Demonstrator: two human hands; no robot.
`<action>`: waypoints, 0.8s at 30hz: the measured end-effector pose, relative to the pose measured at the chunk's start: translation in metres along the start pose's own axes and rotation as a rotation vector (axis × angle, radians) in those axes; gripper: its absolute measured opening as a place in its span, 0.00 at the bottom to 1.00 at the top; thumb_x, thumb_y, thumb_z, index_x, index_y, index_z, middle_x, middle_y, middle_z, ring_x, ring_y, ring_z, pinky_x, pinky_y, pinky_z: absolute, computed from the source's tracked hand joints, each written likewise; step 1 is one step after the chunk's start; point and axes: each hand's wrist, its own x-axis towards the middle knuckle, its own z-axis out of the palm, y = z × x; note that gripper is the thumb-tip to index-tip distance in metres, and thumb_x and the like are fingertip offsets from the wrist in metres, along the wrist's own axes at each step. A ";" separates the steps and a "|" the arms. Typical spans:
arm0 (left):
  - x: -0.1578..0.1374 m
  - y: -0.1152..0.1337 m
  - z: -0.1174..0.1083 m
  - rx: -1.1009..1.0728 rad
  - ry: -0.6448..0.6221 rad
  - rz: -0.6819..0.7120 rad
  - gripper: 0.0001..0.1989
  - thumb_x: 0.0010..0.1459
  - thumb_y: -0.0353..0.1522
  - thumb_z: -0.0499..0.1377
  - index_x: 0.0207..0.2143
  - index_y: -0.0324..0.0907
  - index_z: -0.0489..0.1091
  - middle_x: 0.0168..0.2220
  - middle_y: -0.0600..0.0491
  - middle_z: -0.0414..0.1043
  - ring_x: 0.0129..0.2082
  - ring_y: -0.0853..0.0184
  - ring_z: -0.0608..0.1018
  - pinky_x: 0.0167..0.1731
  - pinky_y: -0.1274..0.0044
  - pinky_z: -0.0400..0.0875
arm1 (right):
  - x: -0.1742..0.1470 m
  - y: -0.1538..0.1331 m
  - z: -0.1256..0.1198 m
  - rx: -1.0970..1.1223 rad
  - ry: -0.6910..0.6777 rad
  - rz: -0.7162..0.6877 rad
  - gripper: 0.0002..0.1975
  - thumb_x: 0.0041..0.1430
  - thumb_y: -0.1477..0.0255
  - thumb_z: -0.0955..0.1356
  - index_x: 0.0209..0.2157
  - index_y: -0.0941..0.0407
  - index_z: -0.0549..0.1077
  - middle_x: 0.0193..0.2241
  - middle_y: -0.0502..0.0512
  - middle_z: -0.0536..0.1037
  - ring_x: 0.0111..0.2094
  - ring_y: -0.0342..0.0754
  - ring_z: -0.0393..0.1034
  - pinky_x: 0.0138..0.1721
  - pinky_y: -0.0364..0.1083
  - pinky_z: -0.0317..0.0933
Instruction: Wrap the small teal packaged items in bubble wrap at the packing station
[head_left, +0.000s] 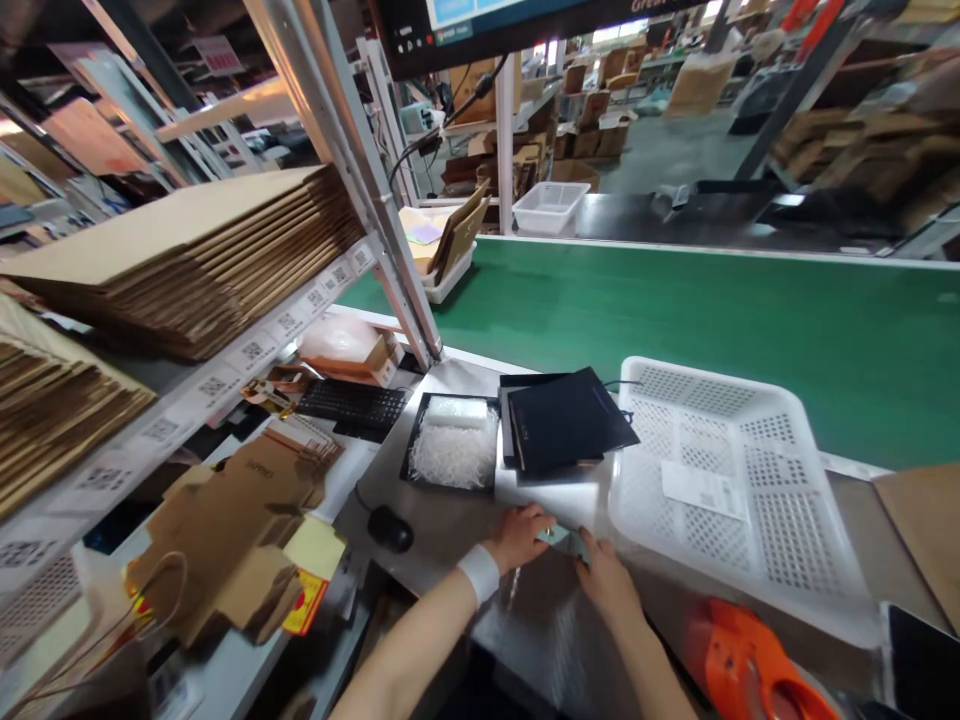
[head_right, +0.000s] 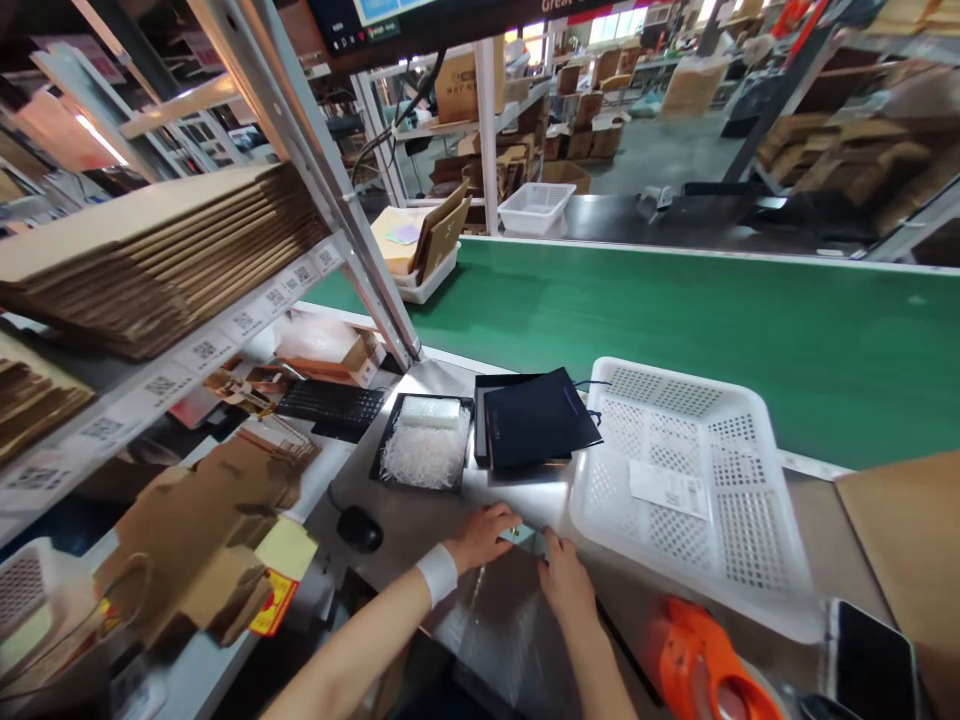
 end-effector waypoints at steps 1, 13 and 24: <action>0.000 0.001 -0.001 0.001 -0.007 0.002 0.19 0.67 0.33 0.61 0.59 0.45 0.74 0.58 0.47 0.75 0.55 0.54 0.79 0.56 0.67 0.75 | 0.001 0.000 -0.004 -0.001 -0.022 -0.016 0.29 0.66 0.73 0.60 0.67 0.64 0.66 0.56 0.75 0.75 0.50 0.63 0.79 0.52 0.57 0.70; -0.015 -0.006 -0.035 -0.127 0.078 -0.068 0.29 0.66 0.28 0.59 0.69 0.38 0.62 0.65 0.43 0.70 0.63 0.58 0.74 0.64 0.69 0.70 | 0.002 0.021 -0.040 0.147 -0.087 -0.189 0.38 0.53 0.78 0.65 0.68 0.63 0.65 0.61 0.71 0.73 0.58 0.57 0.73 0.61 0.53 0.67; -0.004 0.004 -0.031 -0.019 -0.079 0.061 0.28 0.58 0.23 0.66 0.62 0.40 0.71 0.61 0.44 0.74 0.59 0.54 0.77 0.60 0.62 0.73 | 0.004 -0.019 -0.037 0.032 -0.106 -0.148 0.27 0.61 0.75 0.65 0.62 0.57 0.72 0.59 0.67 0.74 0.56 0.63 0.75 0.57 0.57 0.66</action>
